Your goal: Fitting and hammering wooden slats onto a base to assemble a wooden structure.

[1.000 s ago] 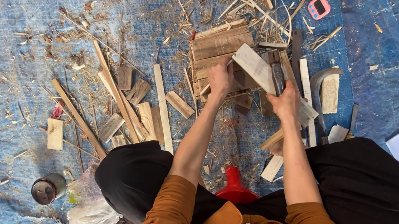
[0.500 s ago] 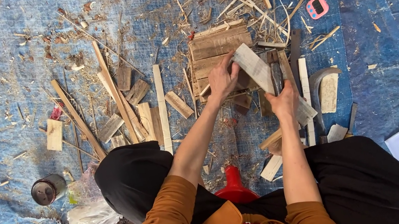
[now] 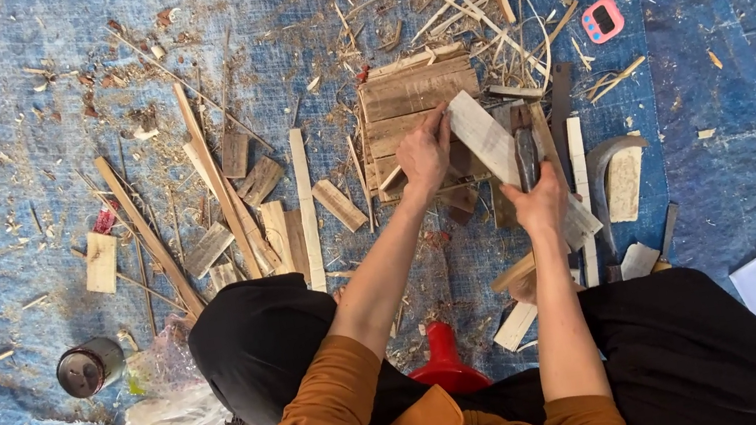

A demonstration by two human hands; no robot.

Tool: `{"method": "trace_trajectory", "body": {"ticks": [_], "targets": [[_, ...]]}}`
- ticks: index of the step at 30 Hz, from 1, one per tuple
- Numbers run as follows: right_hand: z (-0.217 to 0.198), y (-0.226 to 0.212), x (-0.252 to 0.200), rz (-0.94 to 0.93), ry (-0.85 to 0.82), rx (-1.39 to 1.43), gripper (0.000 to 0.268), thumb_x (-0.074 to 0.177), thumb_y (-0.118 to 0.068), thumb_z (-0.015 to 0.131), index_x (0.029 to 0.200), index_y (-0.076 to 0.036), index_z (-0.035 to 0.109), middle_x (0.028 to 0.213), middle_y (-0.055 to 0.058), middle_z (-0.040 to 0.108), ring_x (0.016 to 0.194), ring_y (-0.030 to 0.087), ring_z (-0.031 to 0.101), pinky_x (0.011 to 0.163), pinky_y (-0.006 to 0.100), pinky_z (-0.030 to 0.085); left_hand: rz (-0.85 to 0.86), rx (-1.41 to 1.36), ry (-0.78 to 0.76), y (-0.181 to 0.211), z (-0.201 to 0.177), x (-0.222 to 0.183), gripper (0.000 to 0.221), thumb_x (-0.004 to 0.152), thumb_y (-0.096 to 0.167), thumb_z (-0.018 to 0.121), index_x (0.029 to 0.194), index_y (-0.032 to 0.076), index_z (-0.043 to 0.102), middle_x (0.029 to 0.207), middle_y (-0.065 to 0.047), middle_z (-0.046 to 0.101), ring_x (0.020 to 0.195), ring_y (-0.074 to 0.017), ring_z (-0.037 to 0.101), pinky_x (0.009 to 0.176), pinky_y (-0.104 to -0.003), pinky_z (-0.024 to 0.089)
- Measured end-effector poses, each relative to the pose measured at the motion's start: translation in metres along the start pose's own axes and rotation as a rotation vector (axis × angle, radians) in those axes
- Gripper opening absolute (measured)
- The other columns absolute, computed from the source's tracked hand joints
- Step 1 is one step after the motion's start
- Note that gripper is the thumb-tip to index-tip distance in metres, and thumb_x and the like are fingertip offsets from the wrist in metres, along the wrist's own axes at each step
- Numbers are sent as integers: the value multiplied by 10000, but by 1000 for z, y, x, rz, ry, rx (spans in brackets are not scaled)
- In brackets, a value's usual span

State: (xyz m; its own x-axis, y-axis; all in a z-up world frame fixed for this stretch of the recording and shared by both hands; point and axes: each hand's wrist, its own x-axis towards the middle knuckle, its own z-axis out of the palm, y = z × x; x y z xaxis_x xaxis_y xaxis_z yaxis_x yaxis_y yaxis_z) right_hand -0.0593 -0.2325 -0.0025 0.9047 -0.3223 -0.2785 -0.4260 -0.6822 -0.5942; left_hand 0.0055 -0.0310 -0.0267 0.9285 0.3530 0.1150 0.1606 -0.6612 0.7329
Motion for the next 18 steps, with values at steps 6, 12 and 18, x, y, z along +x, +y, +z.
{"method": "trace_trajectory", "body": {"ticks": [6, 12, 18], "targets": [[-15, -33, -15, -5, -2, 184, 576, 882, -164, 818, 1355, 30, 552, 897, 252, 646, 480, 265, 641, 319, 288, 495, 51, 70, 49, -1, -1, 0, 253, 1016, 444, 575, 1225, 397, 710, 979, -20, 778, 779, -361, 758, 663, -507, 618], [3, 4, 12, -62, -22, 128, 461, 889, -205, 835, 1205, 34, 599, 814, 222, 625, 507, 287, 648, 317, 331, 519, 90, 59, 25, 2, -7, 0, 266, 1028, 390, 558, 1245, 351, 706, 969, -49, 772, 817, -348, 768, 692, -499, 623], [3, 21, 46, -99, -37, 94, 462, 860, -227, 866, 1151, 11, 597, 786, 209, 634, 478, 276, 633, 286, 359, 493, 53, 1, -11, 3, -3, 6, 291, 1029, 360, 546, 1273, 306, 695, 1030, -84, 774, 885, -362, 773, 766, -508, 622]]}}
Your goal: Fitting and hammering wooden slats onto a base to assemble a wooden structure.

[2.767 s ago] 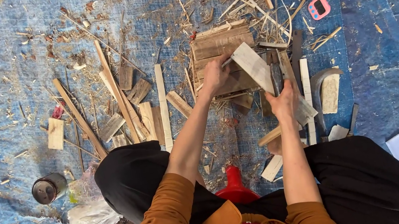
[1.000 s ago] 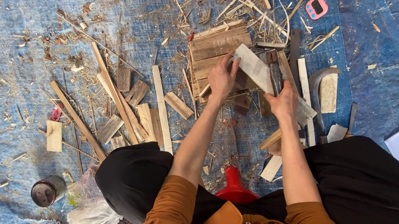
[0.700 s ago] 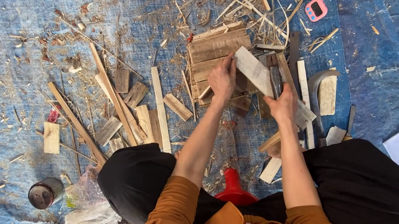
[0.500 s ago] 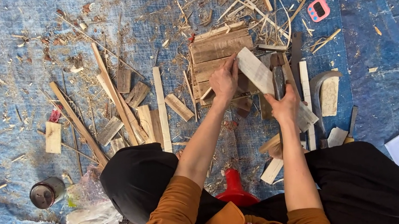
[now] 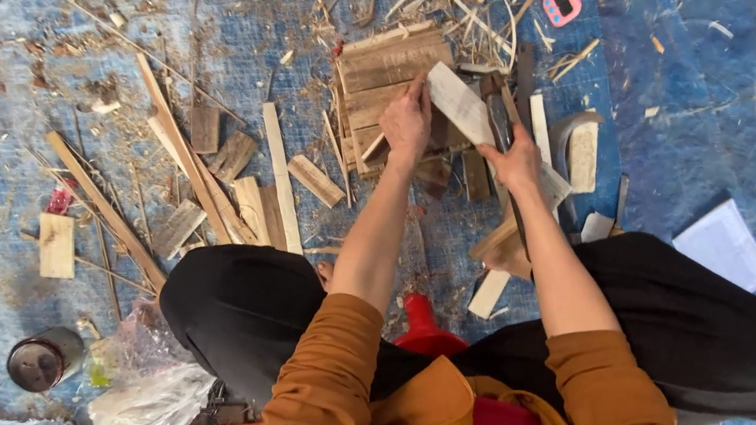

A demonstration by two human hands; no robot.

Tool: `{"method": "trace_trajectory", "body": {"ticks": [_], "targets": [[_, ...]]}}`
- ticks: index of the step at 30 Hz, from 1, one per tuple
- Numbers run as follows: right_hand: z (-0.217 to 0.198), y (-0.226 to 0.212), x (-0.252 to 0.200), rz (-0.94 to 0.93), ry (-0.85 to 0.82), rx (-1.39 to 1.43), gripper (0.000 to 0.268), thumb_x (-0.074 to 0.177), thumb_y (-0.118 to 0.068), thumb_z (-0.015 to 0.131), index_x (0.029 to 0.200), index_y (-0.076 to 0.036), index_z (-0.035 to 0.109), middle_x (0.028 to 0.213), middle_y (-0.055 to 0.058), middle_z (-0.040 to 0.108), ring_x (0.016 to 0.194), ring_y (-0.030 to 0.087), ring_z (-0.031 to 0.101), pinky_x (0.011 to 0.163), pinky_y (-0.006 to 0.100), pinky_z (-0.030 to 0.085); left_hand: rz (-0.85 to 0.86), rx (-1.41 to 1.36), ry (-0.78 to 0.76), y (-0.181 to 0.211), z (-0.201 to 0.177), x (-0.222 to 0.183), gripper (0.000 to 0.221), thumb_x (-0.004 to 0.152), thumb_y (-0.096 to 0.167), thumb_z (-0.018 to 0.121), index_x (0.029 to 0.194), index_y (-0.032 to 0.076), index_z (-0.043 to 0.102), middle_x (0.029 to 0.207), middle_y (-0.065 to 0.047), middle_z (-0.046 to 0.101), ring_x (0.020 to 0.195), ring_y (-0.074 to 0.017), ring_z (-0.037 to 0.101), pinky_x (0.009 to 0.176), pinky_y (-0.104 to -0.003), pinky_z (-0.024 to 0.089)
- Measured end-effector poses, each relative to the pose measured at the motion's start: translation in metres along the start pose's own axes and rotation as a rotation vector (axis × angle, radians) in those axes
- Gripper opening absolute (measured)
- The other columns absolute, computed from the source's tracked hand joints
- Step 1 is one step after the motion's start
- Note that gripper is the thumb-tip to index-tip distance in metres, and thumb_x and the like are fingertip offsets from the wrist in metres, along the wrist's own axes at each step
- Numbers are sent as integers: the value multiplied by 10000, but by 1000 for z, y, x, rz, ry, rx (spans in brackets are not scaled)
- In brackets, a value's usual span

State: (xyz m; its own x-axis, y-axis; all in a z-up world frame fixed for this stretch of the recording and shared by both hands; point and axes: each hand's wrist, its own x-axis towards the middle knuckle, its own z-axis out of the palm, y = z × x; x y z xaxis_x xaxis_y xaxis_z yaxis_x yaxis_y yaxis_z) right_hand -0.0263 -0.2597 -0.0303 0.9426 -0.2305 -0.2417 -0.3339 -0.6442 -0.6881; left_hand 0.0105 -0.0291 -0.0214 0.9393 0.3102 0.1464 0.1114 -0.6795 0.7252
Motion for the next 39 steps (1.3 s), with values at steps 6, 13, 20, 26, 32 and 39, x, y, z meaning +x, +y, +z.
{"method": "trace_trajectory", "body": {"ticks": [6, 13, 20, 26, 32, 39], "targets": [[-11, -61, -50, 16, 10, -6, 469, 861, -208, 853, 1165, 44, 600, 763, 213, 637, 425, 260, 628, 281, 324, 524, -3, -6, -39, -13, 7, 3, 282, 1031, 389, 524, 1254, 327, 685, 1018, -91, 772, 848, -374, 767, 763, -528, 614], [-2, -50, -55, 36, 58, 23, 469, 840, -209, 875, 1138, 40, 613, 790, 248, 645, 435, 296, 639, 280, 323, 518, 17, 7, -70, -7, -7, -4, 302, 1030, 343, 525, 1291, 309, 674, 1059, -82, 763, 855, -370, 765, 773, -519, 619], [-1, -61, -53, -70, 147, 75, 520, 934, -204, 815, 1288, 88, 570, 1045, 288, 602, 649, 391, 654, 413, 383, 523, 49, 28, -64, -14, 3, -2, 305, 1031, 368, 524, 1299, 325, 662, 1089, -81, 755, 811, -393, 762, 762, -532, 622], [-21, -129, -84, -203, 111, 215, 268, 1003, -189, 746, 1088, 33, 624, 803, 152, 580, 481, 303, 635, 350, 319, 544, 82, 39, -23, -16, 16, -6, 292, 1032, 381, 517, 1276, 331, 670, 1056, -50, 747, 782, -360, 765, 708, -494, 629], [-15, -154, -101, -270, 38, 293, 269, 1008, -244, 739, 994, -6, 615, 622, 227, 634, 412, 308, 631, 284, 336, 464, 106, 13, 38, -10, 8, -7, 272, 1018, 336, 555, 1250, 298, 692, 983, -71, 746, 749, -385, 750, 664, -513, 620], [-1, -158, -98, -293, -43, 300, 304, 1041, -275, 656, 1176, -5, 617, 622, 256, 642, 391, 309, 622, 254, 356, 490, 107, 1, 47, -14, 0, 2, 254, 1024, 323, 544, 1226, 302, 696, 938, -57, 745, 744, -357, 747, 645, -483, 615]]}}
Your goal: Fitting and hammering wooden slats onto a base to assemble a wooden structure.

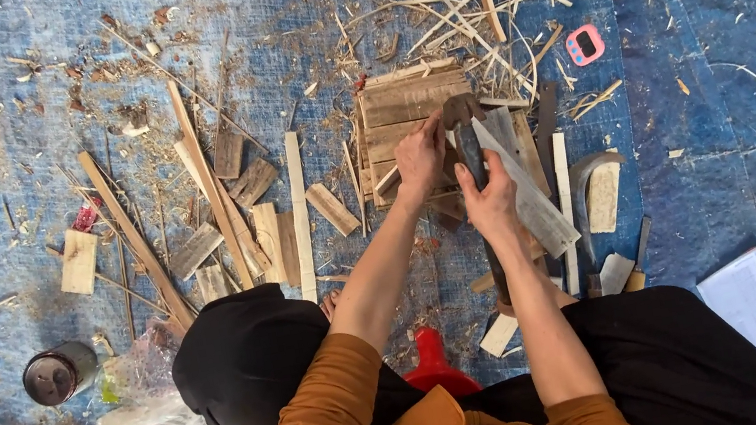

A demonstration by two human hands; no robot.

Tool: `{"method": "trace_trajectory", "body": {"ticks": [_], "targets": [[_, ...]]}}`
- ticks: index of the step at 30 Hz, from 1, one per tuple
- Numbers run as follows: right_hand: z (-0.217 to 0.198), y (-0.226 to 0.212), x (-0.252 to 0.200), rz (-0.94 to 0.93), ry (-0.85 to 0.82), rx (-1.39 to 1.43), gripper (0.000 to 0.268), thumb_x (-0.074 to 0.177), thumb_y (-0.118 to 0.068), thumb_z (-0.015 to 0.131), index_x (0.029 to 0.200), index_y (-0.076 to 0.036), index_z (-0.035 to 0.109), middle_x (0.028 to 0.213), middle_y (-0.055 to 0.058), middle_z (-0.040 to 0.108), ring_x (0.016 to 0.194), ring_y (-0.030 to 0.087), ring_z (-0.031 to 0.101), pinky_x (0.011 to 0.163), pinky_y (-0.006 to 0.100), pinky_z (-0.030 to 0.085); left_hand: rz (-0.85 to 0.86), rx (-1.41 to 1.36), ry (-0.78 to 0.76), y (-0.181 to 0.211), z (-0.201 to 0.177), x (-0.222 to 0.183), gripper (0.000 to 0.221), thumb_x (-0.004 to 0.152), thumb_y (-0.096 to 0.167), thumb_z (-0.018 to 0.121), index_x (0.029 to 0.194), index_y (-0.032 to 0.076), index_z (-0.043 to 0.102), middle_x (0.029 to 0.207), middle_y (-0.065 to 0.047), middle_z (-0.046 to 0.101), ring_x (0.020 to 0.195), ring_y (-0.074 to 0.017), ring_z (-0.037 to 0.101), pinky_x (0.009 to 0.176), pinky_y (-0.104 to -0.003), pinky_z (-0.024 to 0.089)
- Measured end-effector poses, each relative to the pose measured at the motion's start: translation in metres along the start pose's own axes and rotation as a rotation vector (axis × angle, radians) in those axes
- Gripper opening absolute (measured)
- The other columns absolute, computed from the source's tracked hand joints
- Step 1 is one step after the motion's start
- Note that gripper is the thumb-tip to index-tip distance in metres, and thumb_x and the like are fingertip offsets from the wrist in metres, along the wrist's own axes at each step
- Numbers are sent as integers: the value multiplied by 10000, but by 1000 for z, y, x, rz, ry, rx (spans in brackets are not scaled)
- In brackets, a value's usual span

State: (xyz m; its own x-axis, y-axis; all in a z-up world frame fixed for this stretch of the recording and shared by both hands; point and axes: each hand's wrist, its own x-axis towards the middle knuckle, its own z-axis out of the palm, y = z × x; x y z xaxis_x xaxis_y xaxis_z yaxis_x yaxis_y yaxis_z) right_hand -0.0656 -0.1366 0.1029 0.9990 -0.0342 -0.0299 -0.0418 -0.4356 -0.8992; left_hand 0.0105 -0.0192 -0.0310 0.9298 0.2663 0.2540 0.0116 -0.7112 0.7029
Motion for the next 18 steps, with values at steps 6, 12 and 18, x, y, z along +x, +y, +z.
{"method": "trace_trajectory", "body": {"ticks": [6, 12, 18], "targets": [[0, 1, 15, -56, 25, -62, 338, 1061, -288, 638, 1243, -5, 608, 675, 301, 648, 456, 400, 639, 259, 404, 491, 17, 2, 9, -2, 0, -2, 281, 981, 263, 578, 1240, 256, 687, 975, -75, 746, 743, -359, 744, 651, -491, 608], [7, 32, 14, -20, -6, -47, 334, 1030, -264, 668, 1213, 13, 628, 659, 292, 652, 417, 347, 627, 251, 385, 477, -16, -166, -2, -24, 15, -13, 251, 990, 214, 585, 1193, 161, 723, 1021, -93, 738, 866, -382, 737, 699, -455, 603], [-18, 48, 19, 6, 65, -18, 334, 1064, -297, 656, 1222, -4, 627, 667, 235, 654, 442, 296, 633, 284, 373, 497, -41, -332, 21, -17, 10, -7, 268, 978, 158, 613, 1213, 130, 739, 1072, -95, 746, 968, -354, 727, 810, -415, 604]]}}
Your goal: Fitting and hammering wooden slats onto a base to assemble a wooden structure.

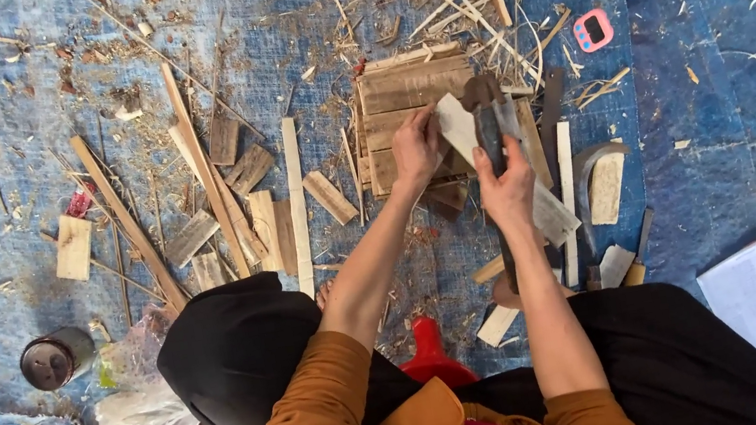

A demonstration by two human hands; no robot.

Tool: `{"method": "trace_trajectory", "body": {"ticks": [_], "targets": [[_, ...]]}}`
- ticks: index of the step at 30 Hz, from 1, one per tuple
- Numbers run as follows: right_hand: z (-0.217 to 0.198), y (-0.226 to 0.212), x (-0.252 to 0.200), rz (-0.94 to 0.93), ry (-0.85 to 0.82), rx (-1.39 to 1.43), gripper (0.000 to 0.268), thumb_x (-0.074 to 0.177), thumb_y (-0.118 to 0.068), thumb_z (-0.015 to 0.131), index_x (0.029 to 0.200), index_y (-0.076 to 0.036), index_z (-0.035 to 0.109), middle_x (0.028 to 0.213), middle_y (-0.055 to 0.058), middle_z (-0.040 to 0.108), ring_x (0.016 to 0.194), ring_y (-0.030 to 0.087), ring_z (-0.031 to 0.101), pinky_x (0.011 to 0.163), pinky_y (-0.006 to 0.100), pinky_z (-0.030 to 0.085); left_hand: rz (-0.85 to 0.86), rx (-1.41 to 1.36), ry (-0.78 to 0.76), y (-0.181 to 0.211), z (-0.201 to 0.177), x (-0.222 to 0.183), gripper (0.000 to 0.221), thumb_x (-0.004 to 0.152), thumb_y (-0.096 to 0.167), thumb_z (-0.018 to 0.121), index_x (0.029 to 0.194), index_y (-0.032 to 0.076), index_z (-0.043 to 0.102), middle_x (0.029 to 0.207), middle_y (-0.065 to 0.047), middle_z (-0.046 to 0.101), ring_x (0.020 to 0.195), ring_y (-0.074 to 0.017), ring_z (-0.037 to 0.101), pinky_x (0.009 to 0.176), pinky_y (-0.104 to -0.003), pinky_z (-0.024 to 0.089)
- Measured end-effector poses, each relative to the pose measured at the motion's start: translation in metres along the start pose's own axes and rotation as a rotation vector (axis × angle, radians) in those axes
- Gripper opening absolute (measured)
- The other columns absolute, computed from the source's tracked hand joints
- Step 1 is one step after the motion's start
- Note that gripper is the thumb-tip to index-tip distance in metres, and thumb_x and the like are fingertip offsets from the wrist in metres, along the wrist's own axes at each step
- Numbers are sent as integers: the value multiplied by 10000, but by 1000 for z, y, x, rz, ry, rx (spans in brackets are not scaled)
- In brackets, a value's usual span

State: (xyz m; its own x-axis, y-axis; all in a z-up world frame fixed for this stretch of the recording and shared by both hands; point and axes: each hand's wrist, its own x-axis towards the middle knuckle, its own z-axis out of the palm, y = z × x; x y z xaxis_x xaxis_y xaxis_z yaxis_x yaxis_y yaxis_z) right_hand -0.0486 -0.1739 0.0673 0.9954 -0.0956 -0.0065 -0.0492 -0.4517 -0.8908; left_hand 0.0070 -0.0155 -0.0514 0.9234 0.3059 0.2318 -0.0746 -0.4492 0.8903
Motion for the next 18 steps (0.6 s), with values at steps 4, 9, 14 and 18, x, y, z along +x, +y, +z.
{"method": "trace_trajectory", "body": {"ticks": [4, 9, 14, 18], "targets": [[-24, 4, -13, 61, 71, 14, 327, 1062, -285, 661, 1206, 5, 619, 648, 198, 644, 419, 267, 619, 280, 348, 497, 21, 10, -32, 14, -11, 2, 261, 979, 163, 621, 1210, 142, 740, 1064, -75, 744, 978, -325, 730, 820, -398, 602], [-71, 104, -7, 152, 411, -210, 393, 981, -294, 771, 1268, -51, 655, 871, 267, 710, 689, 400, 716, 455, 439, 575, 61, 77, -27, 22, -26, 2, 195, 948, 194, 664, 1112, 130, 747, 966, -79, 747, 856, -313, 749, 705, -397, 618], [-120, 185, 14, 323, 529, -438, 409, 944, -264, 770, 1309, -111, 667, 996, 212, 727, 895, 412, 728, 680, 506, 610, 62, 34, -35, -4, -20, -2, 201, 934, 137, 669, 1111, 68, 734, 953, -138, 743, 848, -367, 745, 697, -405, 623], [-130, 214, 22, 400, 429, -622, 481, 928, -291, 752, 1376, -158, 638, 1135, 219, 721, 1060, 444, 692, 870, 564, 562, 25, 10, -22, 14, -31, -5, 204, 920, 96, 680, 1113, 66, 740, 935, -174, 731, 826, -394, 733, 672, -441, 621]]}}
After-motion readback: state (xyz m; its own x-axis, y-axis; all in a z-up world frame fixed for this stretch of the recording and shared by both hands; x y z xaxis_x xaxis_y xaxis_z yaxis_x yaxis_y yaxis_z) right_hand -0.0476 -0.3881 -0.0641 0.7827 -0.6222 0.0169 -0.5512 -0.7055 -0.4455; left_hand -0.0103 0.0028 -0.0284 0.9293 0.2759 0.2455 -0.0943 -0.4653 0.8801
